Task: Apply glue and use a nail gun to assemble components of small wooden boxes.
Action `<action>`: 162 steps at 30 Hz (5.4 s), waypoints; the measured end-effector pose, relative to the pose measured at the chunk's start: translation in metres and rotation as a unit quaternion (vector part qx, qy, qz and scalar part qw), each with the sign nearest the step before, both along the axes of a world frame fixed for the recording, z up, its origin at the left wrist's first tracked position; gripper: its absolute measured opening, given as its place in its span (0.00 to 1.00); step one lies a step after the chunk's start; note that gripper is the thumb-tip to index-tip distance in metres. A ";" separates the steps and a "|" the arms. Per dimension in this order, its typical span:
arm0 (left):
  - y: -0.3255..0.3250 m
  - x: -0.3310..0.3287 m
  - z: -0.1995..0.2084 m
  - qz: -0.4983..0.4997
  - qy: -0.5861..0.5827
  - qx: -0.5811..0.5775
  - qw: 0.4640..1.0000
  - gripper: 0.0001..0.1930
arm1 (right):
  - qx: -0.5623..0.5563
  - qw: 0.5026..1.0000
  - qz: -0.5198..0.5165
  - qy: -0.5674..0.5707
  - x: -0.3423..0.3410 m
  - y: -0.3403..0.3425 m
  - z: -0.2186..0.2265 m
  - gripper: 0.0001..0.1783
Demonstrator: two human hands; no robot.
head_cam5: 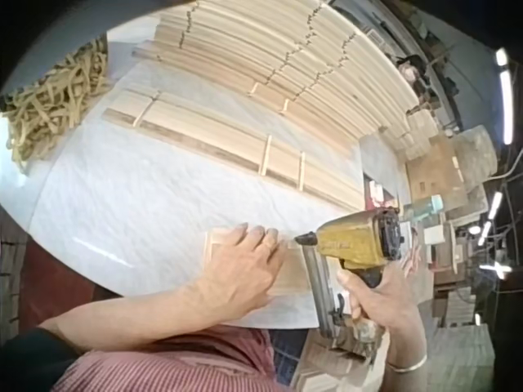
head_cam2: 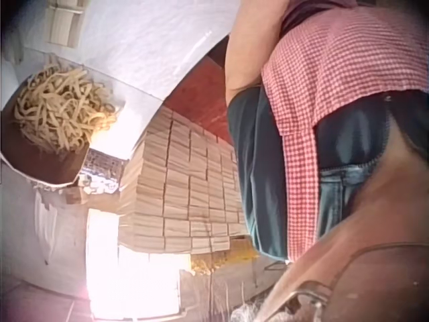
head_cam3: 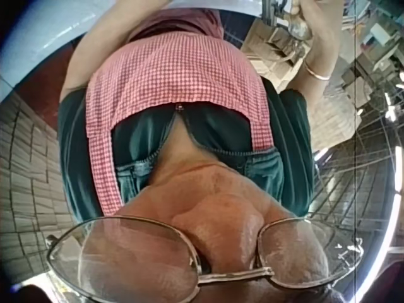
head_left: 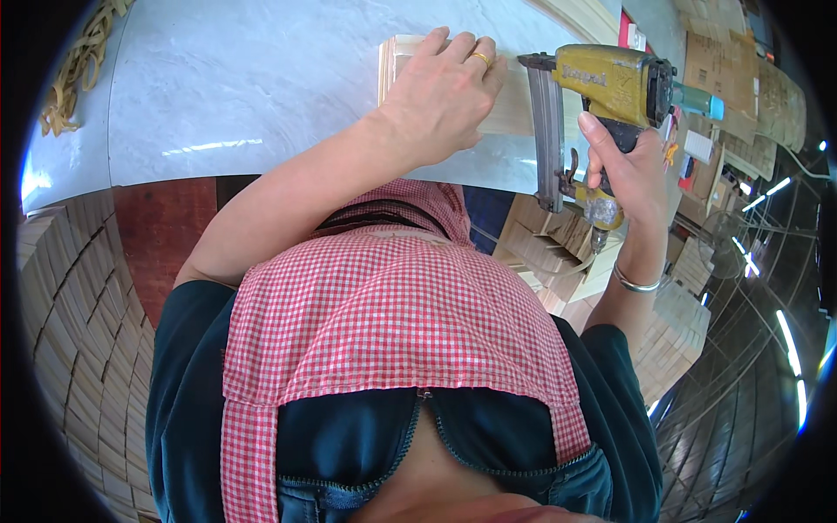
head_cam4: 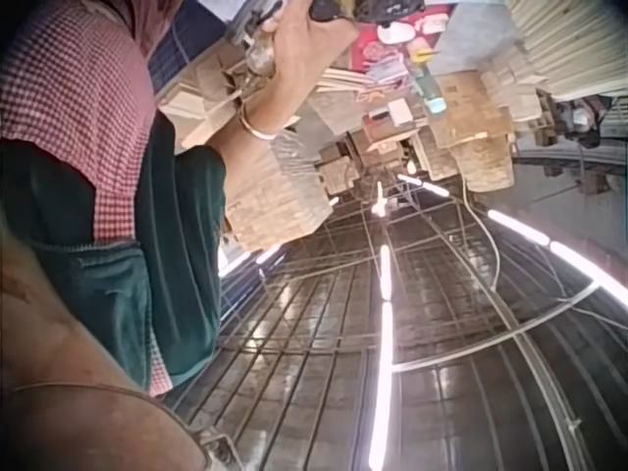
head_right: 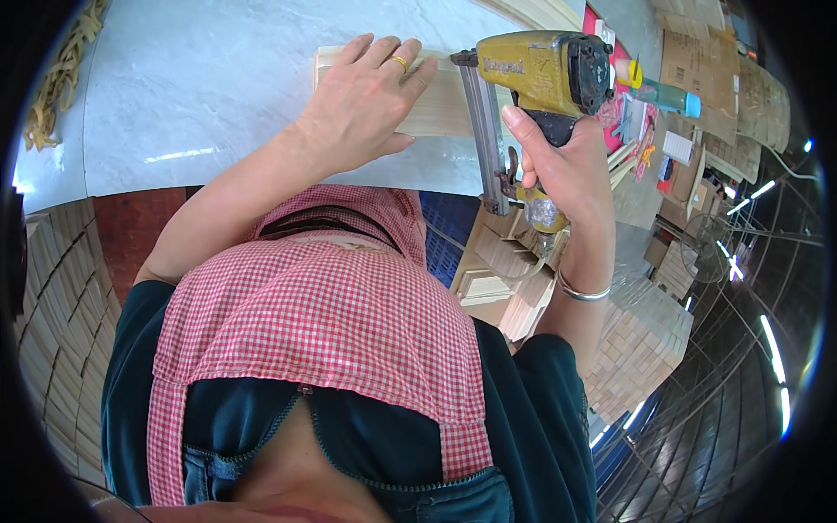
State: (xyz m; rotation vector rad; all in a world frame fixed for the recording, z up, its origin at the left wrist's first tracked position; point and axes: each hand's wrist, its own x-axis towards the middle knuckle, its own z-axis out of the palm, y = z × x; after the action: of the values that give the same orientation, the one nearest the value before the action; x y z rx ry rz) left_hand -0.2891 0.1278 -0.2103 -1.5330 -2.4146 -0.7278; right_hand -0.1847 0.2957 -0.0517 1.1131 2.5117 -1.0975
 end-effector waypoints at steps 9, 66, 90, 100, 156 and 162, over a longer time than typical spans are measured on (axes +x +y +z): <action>-0.004 0.001 -0.001 -0.008 -0.021 -0.004 1.000 0.36 | -0.002 1.000 -0.026 0.015 0.013 0.003 -0.009 0.15; -0.562 0.202 0.266 0.626 0.469 -0.079 0.618 0.20 | 0.339 0.878 0.130 0.311 0.044 0.006 -0.262 0.15; -0.766 0.249 0.225 0.807 0.225 -0.177 0.517 0.18 | 0.340 0.863 0.209 0.311 0.052 0.038 -0.264 0.19; -0.565 0.116 0.077 0.650 0.304 -0.142 0.682 0.29 | 0.432 0.834 0.207 0.273 -0.050 0.104 -0.203 0.25; -0.119 -0.091 -0.021 0.135 -0.323 -0.055 0.935 0.20 | 0.246 0.914 0.274 0.170 0.022 -0.025 -0.144 0.08; -0.109 -0.090 -0.022 0.160 -0.254 -0.082 0.950 0.18 | 0.315 0.900 0.247 0.172 0.026 -0.052 -0.143 0.15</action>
State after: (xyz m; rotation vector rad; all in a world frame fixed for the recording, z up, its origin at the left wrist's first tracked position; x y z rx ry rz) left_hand -0.3789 0.0183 -0.2326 -1.0453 -3.0679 -0.9634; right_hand -0.1586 0.2433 -0.1952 0.3116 3.2862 -0.3612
